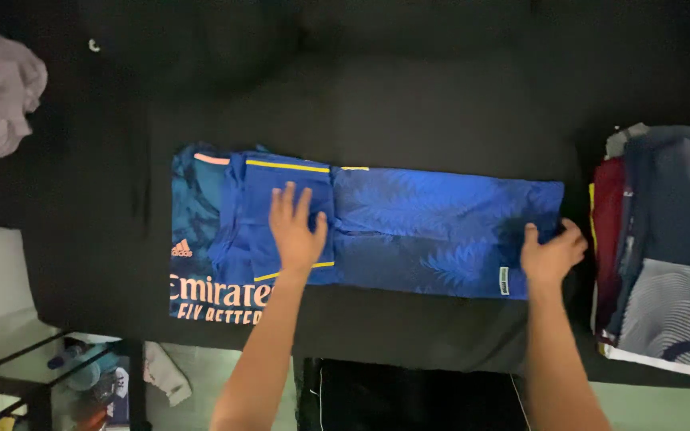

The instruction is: The recorder retrieves hoodies and jerseys from a closet and folds them on a bed.

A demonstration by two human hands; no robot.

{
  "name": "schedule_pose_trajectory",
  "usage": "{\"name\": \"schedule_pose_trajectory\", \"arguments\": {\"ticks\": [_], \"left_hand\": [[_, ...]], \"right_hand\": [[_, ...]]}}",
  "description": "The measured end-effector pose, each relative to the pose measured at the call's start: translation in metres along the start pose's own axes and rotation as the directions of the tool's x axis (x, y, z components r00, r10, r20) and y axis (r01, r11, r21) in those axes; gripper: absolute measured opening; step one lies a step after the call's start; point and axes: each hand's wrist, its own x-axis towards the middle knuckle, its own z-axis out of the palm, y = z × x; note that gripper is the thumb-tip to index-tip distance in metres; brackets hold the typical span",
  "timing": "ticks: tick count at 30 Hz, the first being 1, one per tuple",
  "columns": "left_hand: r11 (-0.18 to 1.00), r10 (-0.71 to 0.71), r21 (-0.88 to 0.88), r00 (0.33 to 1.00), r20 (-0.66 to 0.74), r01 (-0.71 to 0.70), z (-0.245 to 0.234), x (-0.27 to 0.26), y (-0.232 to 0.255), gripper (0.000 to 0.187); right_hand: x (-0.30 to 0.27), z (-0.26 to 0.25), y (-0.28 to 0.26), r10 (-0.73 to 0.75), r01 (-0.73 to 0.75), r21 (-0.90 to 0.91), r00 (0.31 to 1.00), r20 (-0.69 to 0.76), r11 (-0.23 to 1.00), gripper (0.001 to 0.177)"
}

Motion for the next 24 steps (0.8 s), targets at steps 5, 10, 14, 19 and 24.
{"name": "schedule_pose_trajectory", "arguments": {"ticks": [5,10,14,19,24], "left_hand": [[0.993,0.059,-0.11,0.985,0.162,-0.042,0.026,-0.014,0.05,0.061],[0.995,0.01,-0.099,0.973,0.233,0.013,0.052,-0.021,0.052,0.068],[0.997,0.006,-0.073,0.957,0.291,0.016,0.051,-0.02,0.044,0.071],[0.965,0.012,-0.253,0.945,0.328,0.076,0.033,-0.012,0.02,0.068],[0.311,-0.27,-0.818,0.87,0.413,0.485,0.025,-0.002,-0.047,0.06]], "right_hand": [[0.011,-0.005,0.048,0.337,-0.36,0.014,0.887,0.317,0.933,0.083],[0.022,-0.007,0.046,0.391,-0.44,-0.056,0.726,0.565,0.896,0.071],[0.026,-0.024,0.013,0.221,-0.677,0.372,0.621,0.752,0.635,0.045],[0.033,-0.055,-0.043,0.188,-0.752,0.513,0.623,0.76,0.414,0.04],[0.043,-0.093,-0.161,0.122,-0.754,0.565,0.629,0.768,0.333,0.04]]}}
